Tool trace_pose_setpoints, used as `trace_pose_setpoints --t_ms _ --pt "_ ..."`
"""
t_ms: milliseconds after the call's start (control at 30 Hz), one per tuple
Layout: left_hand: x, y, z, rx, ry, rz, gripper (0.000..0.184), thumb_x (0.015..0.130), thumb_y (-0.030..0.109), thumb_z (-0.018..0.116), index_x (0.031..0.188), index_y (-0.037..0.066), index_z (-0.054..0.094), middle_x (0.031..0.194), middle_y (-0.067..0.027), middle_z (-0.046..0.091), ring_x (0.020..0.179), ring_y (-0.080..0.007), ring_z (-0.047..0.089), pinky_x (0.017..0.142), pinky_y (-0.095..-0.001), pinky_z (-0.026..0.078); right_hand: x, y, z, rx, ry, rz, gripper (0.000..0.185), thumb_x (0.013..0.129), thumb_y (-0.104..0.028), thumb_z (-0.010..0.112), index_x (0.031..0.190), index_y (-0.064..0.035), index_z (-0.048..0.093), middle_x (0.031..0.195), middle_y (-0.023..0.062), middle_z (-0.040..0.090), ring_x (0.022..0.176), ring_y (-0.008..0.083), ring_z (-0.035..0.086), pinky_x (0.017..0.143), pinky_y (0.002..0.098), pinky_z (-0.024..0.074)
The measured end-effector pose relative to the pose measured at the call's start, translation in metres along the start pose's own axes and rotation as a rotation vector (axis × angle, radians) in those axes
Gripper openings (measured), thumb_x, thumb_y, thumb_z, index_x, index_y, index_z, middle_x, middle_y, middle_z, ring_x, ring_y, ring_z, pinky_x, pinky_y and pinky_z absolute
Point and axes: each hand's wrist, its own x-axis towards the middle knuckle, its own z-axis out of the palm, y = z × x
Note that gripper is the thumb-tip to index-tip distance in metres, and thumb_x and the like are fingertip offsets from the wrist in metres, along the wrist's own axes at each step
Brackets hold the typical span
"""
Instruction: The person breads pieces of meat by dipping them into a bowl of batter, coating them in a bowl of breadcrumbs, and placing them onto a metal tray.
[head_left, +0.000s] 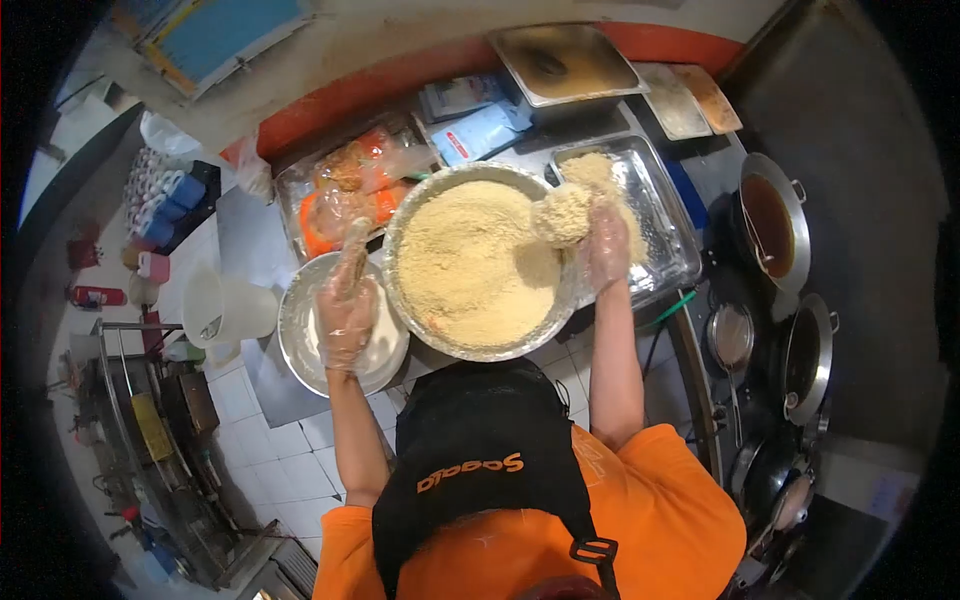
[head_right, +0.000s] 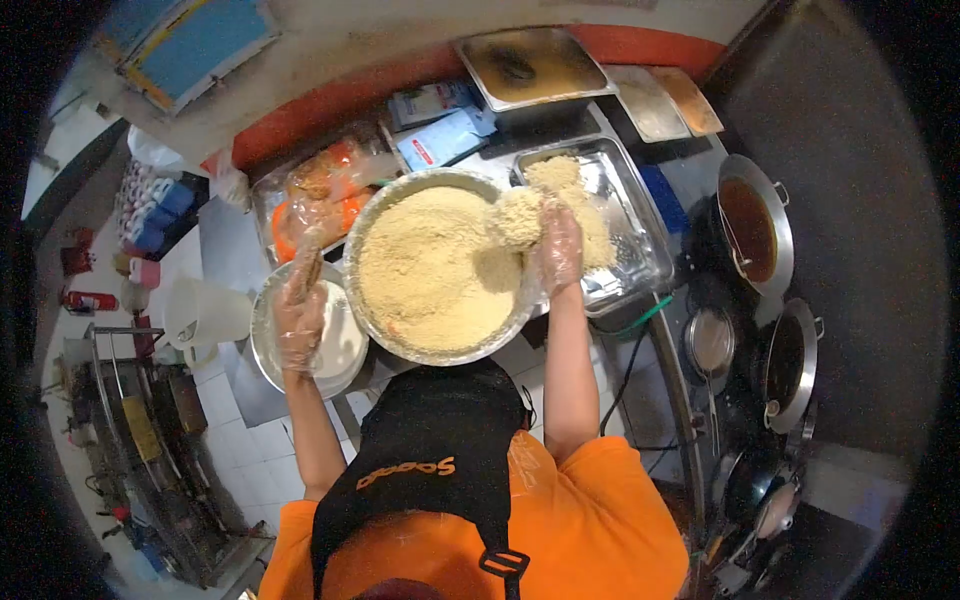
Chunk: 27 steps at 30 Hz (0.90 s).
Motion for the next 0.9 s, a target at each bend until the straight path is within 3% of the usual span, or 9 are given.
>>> trace_pose_setpoints --t_ms 100,333,433,533,600,667,733,800,900 --pt "0.000 0.002 -0.004 0.056 0.062 -0.007 0.052 0.093 -0.007 0.054 0.145 -0.005 0.050 0.143 -0.0148 0.057 0.130 -0.0225 0.057 0.112 -0.0346 0.041 0.007 -0.012 -0.053 0.082 0.097 -0.014 0.036 0.104 -0.022 0.058 0.133 -0.0004 0.058 0.124 0.0102 0.065 0.109 0.0194 0.065 0.093 0.0352 0.0539" --pt "0.009 0.018 0.004 -0.030 0.147 0.024 0.051 0.092 -0.007 0.056 0.143 -0.005 0.052 0.140 -0.0143 0.060 0.127 -0.0229 0.059 0.111 -0.0349 0.042 0.010 0.018 -0.137 0.231 0.148 0.109 0.039 0.105 -0.023 0.054 0.134 0.0037 0.057 0.124 0.0130 0.066 0.114 0.0226 0.064 0.097 0.0374 0.0529" --pt "0.013 0.015 0.004 -0.044 0.122 -0.004 0.051 0.092 -0.006 0.056 0.143 -0.005 0.052 0.140 -0.0144 0.060 0.127 -0.0230 0.059 0.111 -0.0349 0.042 0.023 0.056 -0.158 0.127 0.329 0.310 0.040 0.105 -0.024 0.053 0.131 0.0060 0.059 0.121 0.0129 0.067 0.108 0.0238 0.066 0.093 0.0384 0.0537" --pt "0.022 0.014 0.001 0.025 0.069 0.019 0.049 0.093 -0.004 0.056 0.142 -0.006 0.052 0.140 -0.0147 0.060 0.127 -0.0230 0.059 0.111 -0.0347 0.042 0.045 0.099 -0.197 -0.218 0.496 0.333 0.031 0.097 -0.024 0.061 0.111 0.0031 0.069 0.103 0.0156 0.072 0.092 0.0282 0.069 0.075 0.0407 0.0532" --pt "0.031 0.015 -0.007 0.071 0.047 0.059 0.048 0.094 -0.003 0.057 0.142 -0.006 0.053 0.139 -0.0149 0.061 0.127 -0.0230 0.059 0.111 -0.0346 0.042 0.058 0.126 -0.223 -0.827 0.321 0.066 0.029 0.089 -0.025 0.066 0.092 0.0029 0.072 0.090 0.0238 0.072 0.080 0.0310 0.069 0.066 0.0445 0.0496" --pt "0.046 0.017 -0.022 0.209 0.023 0.086 0.047 0.094 -0.001 0.058 0.141 -0.006 0.053 0.139 -0.0151 0.061 0.126 -0.0227 0.059 0.111 -0.0345 0.042 0.032 0.064 -0.184 -1.168 0.390 0.049 0.028 0.087 -0.026 0.067 0.083 0.0013 0.071 0.087 0.0292 0.069 0.076 0.0357 0.069 0.066 0.0469 0.0500" --pt "0.067 0.012 -0.033 0.096 0.059 0.187 0.044 0.094 0.002 0.059 0.138 -0.006 0.057 0.132 -0.0152 0.065 0.121 -0.0223 0.062 0.108 -0.0342 0.045 0.039 0.061 -0.195 -1.351 0.245 0.055 0.027 0.088 -0.025 0.066 0.090 0.0013 0.071 0.093 0.0300 0.070 0.085 0.0413 0.069 0.072 0.0490 0.0523" --pt "0.092 -0.013 -0.058 0.174 0.076 0.275 0.044 0.093 0.002 0.059 0.136 -0.004 0.059 0.127 -0.0154 0.069 0.118 -0.0217 0.064 0.106 -0.0340 0.047 0.019 0.024 -0.158 -1.357 0.418 0.039 0.026 0.087 -0.022 0.067 0.100 0.0006 0.071 0.099 0.0285 0.071 0.095 0.0427 0.070 0.081 0.0489 0.0540" --pt "0.132 -0.012 -0.060 0.343 0.062 0.274 0.046 0.088 0.000 0.060 0.134 -0.002 0.062 0.126 -0.0155 0.070 0.113 -0.0193 0.066 0.103 -0.0328 0.049 0.023 0.027 -0.175 -1.264 0.393 -0.117 0.033 0.087 -0.019 0.066 0.114 -0.0015 0.069 0.107 0.0249 0.072 0.102 0.0404 0.069 0.090 0.0444 0.0536"
